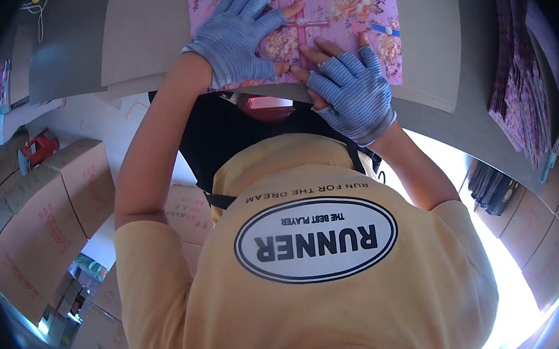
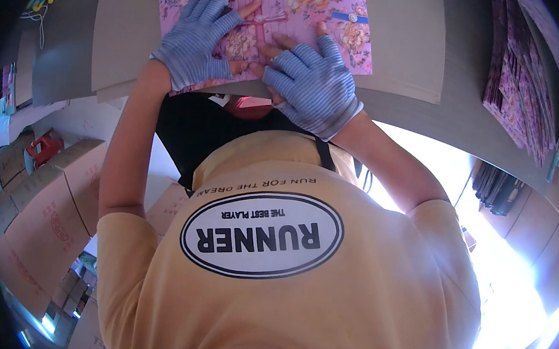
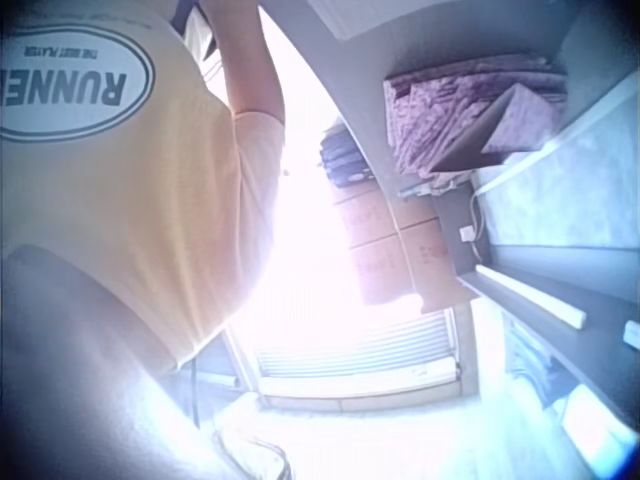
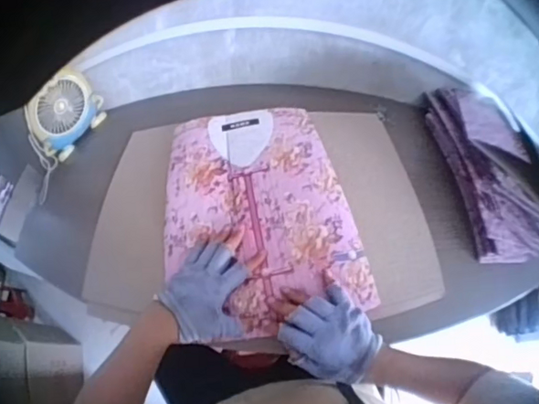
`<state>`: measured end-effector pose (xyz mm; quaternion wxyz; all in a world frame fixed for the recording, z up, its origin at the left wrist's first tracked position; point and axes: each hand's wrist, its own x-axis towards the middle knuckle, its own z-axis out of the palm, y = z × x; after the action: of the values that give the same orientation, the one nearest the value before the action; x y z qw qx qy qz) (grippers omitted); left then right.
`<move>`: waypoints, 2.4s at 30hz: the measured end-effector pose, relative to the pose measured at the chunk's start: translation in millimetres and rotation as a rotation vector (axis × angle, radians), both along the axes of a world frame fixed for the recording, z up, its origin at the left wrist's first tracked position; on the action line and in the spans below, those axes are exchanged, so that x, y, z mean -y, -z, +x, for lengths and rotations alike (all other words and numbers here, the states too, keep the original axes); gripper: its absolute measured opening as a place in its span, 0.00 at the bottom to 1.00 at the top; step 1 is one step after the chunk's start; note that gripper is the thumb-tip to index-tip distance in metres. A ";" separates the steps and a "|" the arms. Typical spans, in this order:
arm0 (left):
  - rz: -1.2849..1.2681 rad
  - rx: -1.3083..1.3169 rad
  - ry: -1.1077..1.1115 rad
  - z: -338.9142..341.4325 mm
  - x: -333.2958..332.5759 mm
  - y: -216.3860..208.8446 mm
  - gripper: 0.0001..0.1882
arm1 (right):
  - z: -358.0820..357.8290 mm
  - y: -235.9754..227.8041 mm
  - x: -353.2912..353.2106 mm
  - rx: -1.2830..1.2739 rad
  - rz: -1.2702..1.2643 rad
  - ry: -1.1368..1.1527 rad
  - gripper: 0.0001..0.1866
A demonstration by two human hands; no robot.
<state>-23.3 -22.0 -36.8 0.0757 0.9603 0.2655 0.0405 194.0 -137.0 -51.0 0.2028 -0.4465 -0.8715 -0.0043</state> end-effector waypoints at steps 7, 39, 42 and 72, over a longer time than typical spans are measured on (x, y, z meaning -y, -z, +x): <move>0.029 0.064 -0.004 0.3 -1.7 5.1 0.43 | -1.5 -2.2 -1.1 0.024 -0.029 0.033 0.18; -0.119 0.008 -0.067 3.1 1.9 -2.7 0.50 | -3.5 -26.4 -10.2 -0.069 -0.131 0.054 0.12; -0.146 0.022 -0.065 2.7 -0.2 -4.3 0.51 | -9.0 -36.8 -25.5 -0.051 -0.131 0.080 0.09; -0.325 0.048 -0.073 5.6 -5.6 -6.7 0.51 | 89.4 -5.8 -362.4 0.409 0.389 0.371 0.21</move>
<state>-17.7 -16.4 -30.1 0.2347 0.9239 0.3012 0.0229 283.4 225.4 -45.3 0.1010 -0.5404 -0.7809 -0.2965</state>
